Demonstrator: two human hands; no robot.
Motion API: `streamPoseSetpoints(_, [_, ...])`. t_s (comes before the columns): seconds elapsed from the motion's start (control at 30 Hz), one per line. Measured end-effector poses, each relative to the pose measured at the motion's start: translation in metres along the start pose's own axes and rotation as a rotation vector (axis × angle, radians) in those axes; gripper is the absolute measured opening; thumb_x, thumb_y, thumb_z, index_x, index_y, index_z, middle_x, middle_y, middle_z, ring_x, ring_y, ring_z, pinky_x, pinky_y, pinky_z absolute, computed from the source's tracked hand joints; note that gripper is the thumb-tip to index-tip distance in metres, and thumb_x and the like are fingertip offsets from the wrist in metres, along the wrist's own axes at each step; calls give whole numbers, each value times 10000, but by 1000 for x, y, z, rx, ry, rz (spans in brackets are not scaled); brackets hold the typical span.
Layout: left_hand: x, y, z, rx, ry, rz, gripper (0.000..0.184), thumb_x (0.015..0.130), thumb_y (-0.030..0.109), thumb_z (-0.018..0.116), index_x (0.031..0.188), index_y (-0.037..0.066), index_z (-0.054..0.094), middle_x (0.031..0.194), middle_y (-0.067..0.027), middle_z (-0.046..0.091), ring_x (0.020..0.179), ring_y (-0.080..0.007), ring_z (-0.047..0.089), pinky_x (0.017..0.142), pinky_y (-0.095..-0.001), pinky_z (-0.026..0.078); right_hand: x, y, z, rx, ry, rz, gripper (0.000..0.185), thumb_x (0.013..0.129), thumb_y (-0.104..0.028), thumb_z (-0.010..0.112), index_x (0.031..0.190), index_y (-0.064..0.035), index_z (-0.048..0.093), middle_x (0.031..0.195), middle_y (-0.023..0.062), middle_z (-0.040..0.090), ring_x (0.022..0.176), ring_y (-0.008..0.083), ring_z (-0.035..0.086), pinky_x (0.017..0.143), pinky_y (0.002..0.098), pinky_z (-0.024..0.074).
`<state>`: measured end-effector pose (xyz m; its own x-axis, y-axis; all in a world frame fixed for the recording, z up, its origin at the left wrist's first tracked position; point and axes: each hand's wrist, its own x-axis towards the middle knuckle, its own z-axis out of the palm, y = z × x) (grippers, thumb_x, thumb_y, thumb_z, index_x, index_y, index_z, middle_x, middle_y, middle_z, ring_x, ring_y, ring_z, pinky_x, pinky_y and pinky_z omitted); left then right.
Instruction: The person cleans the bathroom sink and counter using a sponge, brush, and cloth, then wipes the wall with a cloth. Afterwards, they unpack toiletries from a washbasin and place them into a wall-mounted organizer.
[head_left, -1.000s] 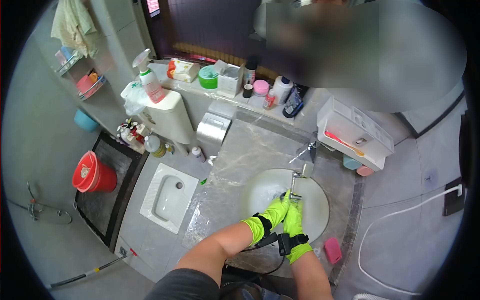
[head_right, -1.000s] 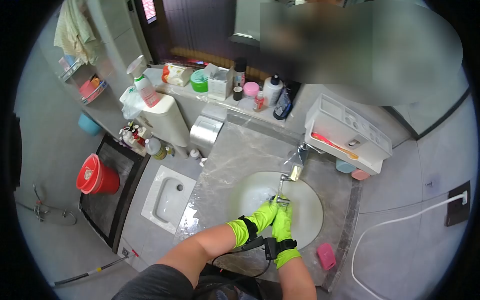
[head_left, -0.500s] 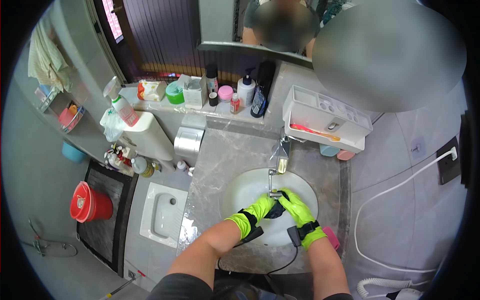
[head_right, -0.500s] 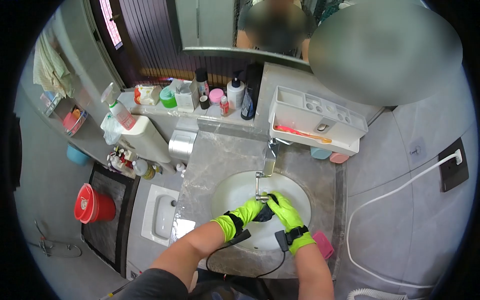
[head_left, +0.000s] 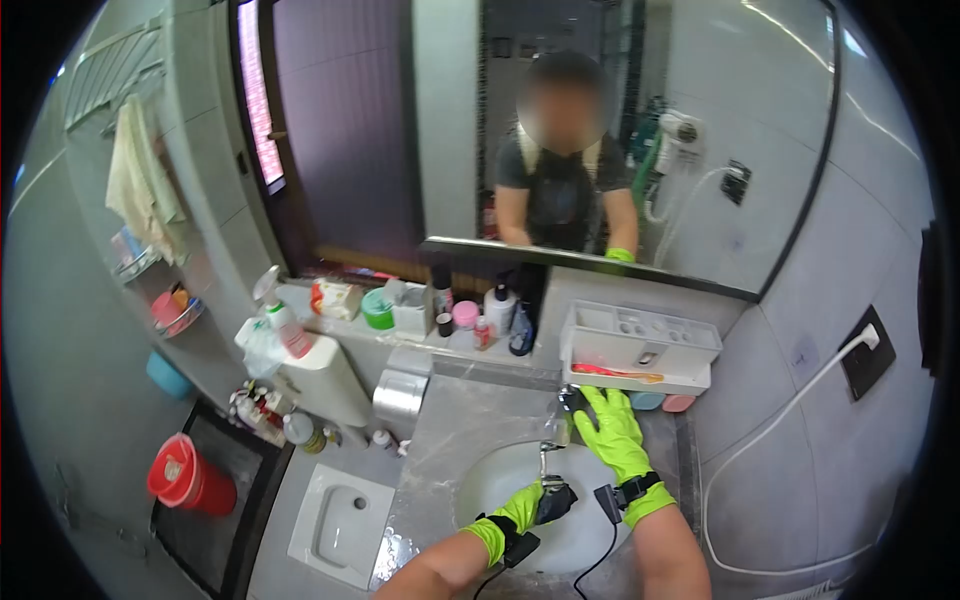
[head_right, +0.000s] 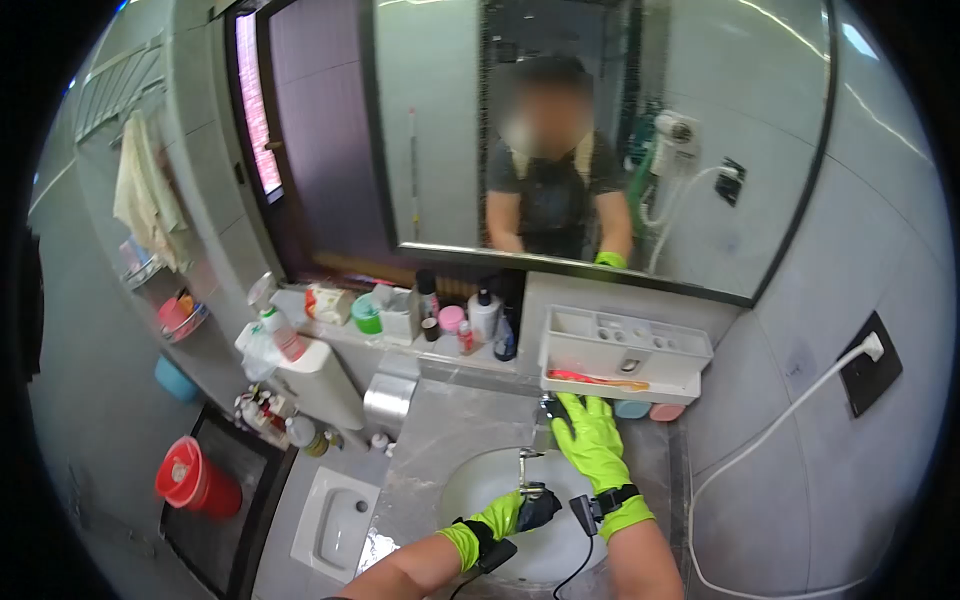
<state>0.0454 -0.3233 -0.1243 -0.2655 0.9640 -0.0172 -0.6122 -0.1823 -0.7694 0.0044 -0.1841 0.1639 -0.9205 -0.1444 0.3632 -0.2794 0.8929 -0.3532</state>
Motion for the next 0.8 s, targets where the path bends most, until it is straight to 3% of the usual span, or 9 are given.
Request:
streamPoseSetpoints(0.1, [-12,-33,16,991,268,502,299,1020,259,480,964,2,624,860,-115,678,714,-270,667,703,-376,573,-3,0,4,-35,39,-47,612,862,-225,644,1446,-152,475,1416,216,473,1275,433,448,1076,492,381])
streamPoseSetpoints(0.13, [-16,-28,16,855,69,263,286,1000,276,543,991,11,649,883,-137,703,717,-269,689,687,-398,584,-3,0,5,-55,29,-29,611,859,-189,634,1447,-149,474,1416,217,478,1272,427,453,1085,487,370])
streamPoseSetpoints(0.23, [-26,-56,16,1193,520,743,284,960,295,618,987,17,666,850,-121,702,688,-255,685,650,-401,585,-6,10,15,-21,74,-38,592,837,-136,623,1416,-173,505,1336,199,528,1194,418,494,1032,491,413])
streamPoseSetpoints(0.27, [-43,-98,43,1090,535,732,239,935,296,656,921,58,672,781,-82,674,644,-228,647,624,-383,553,-6,13,22,-11,75,6,576,832,-124,627,1396,-166,523,1311,192,543,1211,407,491,1046,481,405])
streamPoseSetpoints(0.4, [-70,-89,43,1241,506,670,247,947,303,642,931,61,687,809,-72,681,689,-225,655,653,-377,551,-4,1,16,103,145,18,543,813,-78,655,1345,-124,557,1333,185,526,1262,394,474,1077,449,383])
streamPoseSetpoints(0.53, [-68,-86,46,1479,436,1000,280,1001,300,577,1065,36,643,932,-66,680,793,-194,649,757,-282,541,-11,-2,18,233,133,76,579,834,-81,656,1397,-100,525,1446,189,460,1287,393,460,1063,443,392])
streamPoseSetpoints(0.63, [-53,-83,42,1029,268,737,295,1019,317,554,1032,34,638,894,-50,666,775,-178,629,748,-274,526,-13,5,24,168,147,34,604,838,-87,657,1421,-83,499,1462,193,450,1307,392,448,1069,443,388])
streamPoseSetpoints(0.73, [-15,-73,41,783,246,666,200,999,254,537,893,93,590,752,-24,561,614,-141,534,565,-277,444,-14,-5,20,188,132,70,623,837,-94,658,1433,-72,480,1469,197,446,1328,390,433,1092,446,367])
streamPoseSetpoints(0.8, [19,-47,18,582,-169,243,179,955,203,559,789,140,542,634,23,417,515,-121,397,461,-277,344,-14,5,23,108,120,30,638,836,-94,656,1445,-76,466,1475,199,440,1340,391,422,1110,449,348])
